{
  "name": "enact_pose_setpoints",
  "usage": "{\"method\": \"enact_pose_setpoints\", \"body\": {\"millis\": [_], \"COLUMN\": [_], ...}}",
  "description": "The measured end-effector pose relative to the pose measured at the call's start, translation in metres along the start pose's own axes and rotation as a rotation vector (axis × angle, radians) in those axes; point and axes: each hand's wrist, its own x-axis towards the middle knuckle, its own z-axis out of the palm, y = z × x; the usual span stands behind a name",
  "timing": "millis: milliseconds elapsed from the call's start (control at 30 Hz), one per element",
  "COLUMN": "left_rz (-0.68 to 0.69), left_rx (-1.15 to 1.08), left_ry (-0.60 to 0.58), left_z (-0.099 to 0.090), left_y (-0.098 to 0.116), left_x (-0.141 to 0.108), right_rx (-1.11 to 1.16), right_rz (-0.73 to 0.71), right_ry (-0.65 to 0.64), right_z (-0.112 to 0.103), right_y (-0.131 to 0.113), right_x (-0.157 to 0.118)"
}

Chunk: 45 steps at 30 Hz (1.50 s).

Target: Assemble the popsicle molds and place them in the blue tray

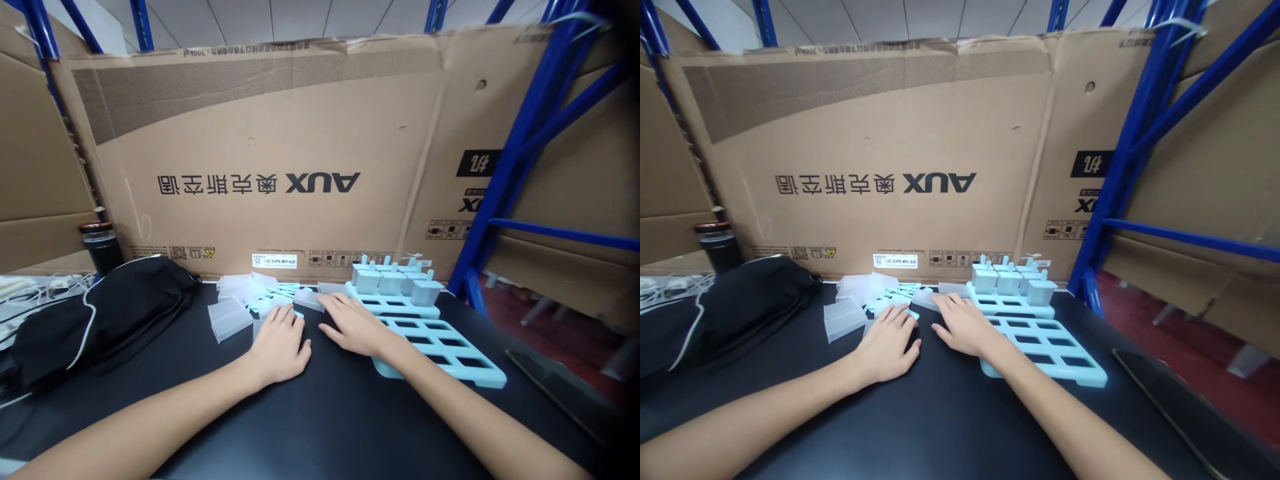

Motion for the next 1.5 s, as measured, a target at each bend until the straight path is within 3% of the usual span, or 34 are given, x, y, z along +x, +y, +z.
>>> {"method": "enact_pose_setpoints", "body": {"millis": [233, 367, 533, 733, 933, 1100, 1200, 1300, 1500], "left_rz": [0.429, 0.535, 0.509, 0.466, 0.402, 0.269, 0.255, 0.257, 0.187], "left_rx": [-0.186, -0.327, -0.358, -0.303, -0.248, -0.262, -0.247, -0.252, -0.317], "left_ry": [-0.107, -0.108, -0.086, -0.13, -0.131, -0.104, -0.089, -0.088, -0.068], "left_z": [-0.012, -0.011, -0.009, -0.01, -0.014, -0.016, -0.015, -0.014, -0.009], "left_y": [0.0, 0.0, -0.001, -0.002, 0.001, 0.003, 0.004, 0.003, 0.0], "left_x": [0.004, 0.001, -0.001, -0.002, -0.001, -0.001, -0.001, -0.001, -0.002], "right_rx": [0.005, 0.166, 0.41, 0.468, 0.455, 0.345, 0.301, 0.369, 0.706], "right_rz": [0.059, 0.158, 0.315, 0.446, 0.403, 0.35, 0.331, 0.36, 0.449], "right_ry": [-0.009, -0.07, -0.049, -0.07, -0.087, 0.005, -0.034, -0.055, 0.076], "right_z": [-0.009, -0.009, -0.012, -0.018, -0.01, 0.005, 0.009, 0.004, -0.022], "right_y": [0.001, 0.001, 0.0, -0.008, -0.01, -0.01, -0.012, -0.013, -0.012], "right_x": [-0.007, -0.007, -0.005, -0.005, -0.006, -0.005, -0.005, -0.005, -0.006]}}
